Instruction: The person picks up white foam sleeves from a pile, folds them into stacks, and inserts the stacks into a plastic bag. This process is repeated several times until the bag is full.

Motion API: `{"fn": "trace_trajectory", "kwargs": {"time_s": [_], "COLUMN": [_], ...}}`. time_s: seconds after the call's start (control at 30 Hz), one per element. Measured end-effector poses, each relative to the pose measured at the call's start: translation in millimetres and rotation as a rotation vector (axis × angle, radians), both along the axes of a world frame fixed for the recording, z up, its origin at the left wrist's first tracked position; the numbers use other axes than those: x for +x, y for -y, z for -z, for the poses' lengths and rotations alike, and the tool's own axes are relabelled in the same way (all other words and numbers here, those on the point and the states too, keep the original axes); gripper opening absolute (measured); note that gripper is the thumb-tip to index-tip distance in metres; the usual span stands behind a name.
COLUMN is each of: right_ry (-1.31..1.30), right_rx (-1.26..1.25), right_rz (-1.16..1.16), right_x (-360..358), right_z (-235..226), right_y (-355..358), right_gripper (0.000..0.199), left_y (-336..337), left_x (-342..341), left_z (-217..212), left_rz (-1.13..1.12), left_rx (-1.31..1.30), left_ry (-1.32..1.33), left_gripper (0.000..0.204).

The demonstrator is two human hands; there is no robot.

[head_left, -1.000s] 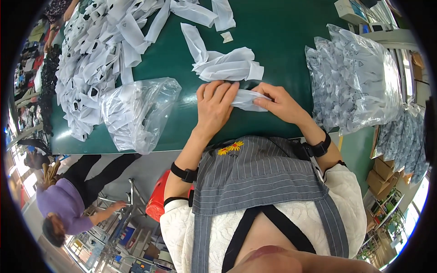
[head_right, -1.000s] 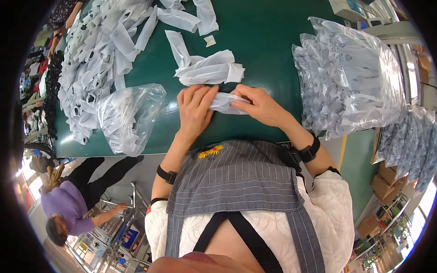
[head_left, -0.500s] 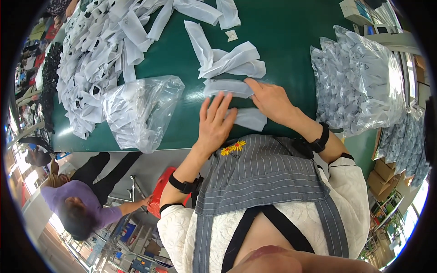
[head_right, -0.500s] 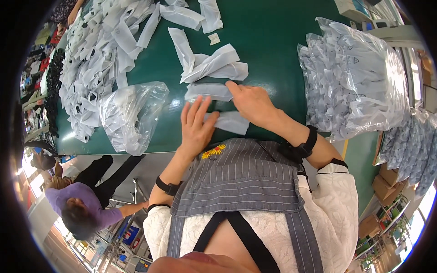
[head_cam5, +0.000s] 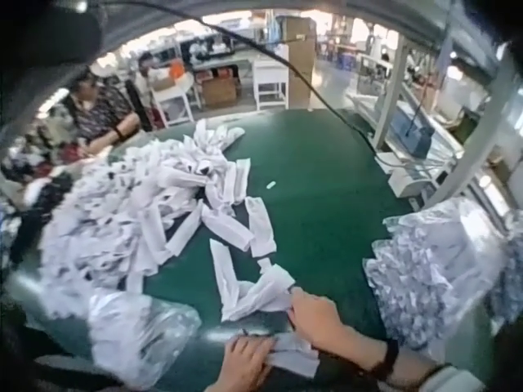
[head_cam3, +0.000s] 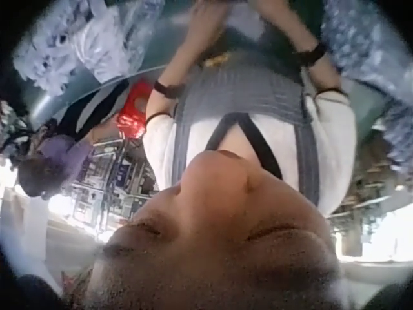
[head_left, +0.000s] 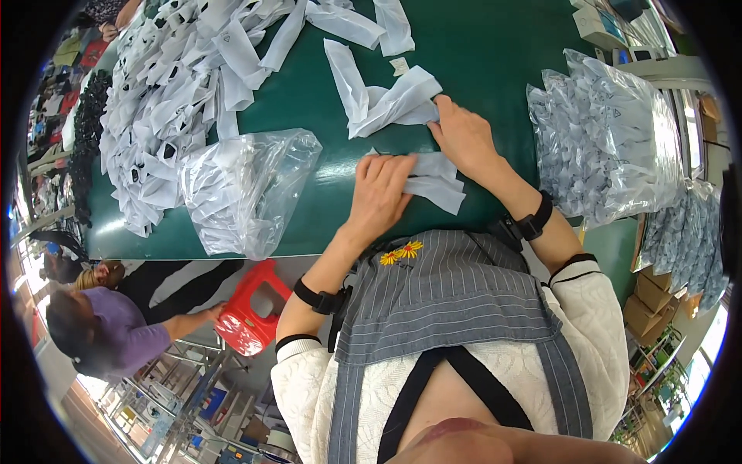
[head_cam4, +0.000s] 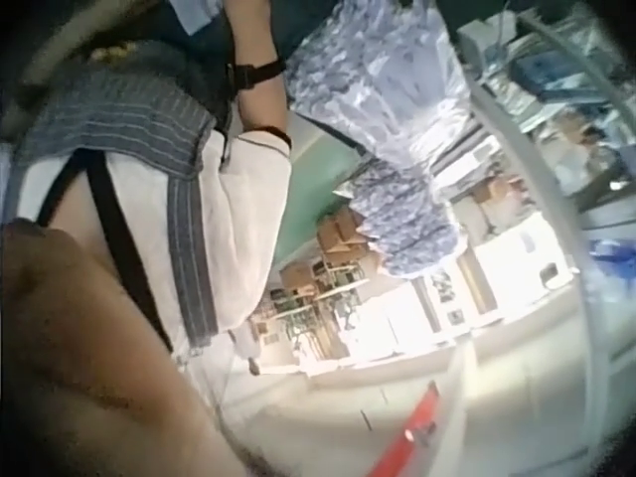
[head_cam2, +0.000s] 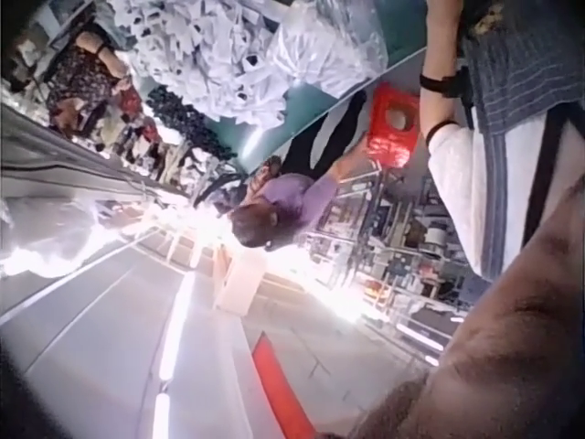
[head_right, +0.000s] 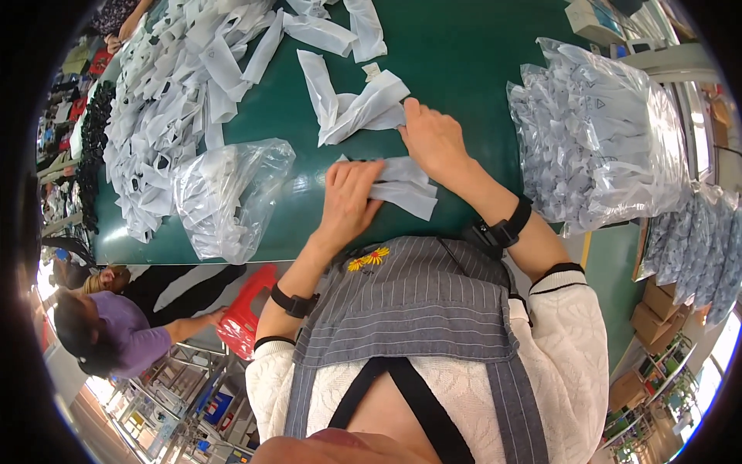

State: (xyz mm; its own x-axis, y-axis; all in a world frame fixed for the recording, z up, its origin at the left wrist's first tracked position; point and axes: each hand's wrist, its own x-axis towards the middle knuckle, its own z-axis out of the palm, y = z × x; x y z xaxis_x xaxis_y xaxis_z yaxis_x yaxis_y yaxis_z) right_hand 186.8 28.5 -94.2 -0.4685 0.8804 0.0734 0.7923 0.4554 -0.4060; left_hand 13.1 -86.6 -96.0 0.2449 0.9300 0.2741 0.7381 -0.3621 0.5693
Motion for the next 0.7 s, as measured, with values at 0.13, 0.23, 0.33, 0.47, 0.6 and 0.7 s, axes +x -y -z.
{"fn": "trace_trajectory", "kwargs": {"time_s": [0.13, 0.23, 0.33, 0.47, 0.6, 0.7], "right_ry": [-0.045, -0.196, -0.29, -0.229, -0.053, -0.043], "right_rx": [-0.257, -0.449, -0.366, -0.019, -0.12, -0.246], "right_rz": [0.014, -0.004, 0.001, 0.018, -0.079, -0.124], "right_x": [14, 26, 26, 8, 2, 8], "right_z": [-2, -6, -13, -14, 0, -6], "right_y": [-2, 6, 12, 10, 2, 0], "right_gripper": [0.028, 0.029, 0.027, 0.023, 0.02, 0.018], "left_y": [4, 2, 4, 2, -5, -15], "left_x": [-1, -5, -4, -2, -9, -27], "left_z": [-6, -4, 1, 1, -1, -4], "left_rz": [-0.062, -0.079, -0.017, -0.016, -0.098, -0.111], "left_rx": [0.006, -0.018, 0.006, -0.049, 0.016, 0.058], "left_ry": [-0.037, -0.02, -0.05, -0.061, -0.009, -0.008], "left_gripper": [0.059, 0.058, 0.056, 0.052, 0.052, 0.051]}}
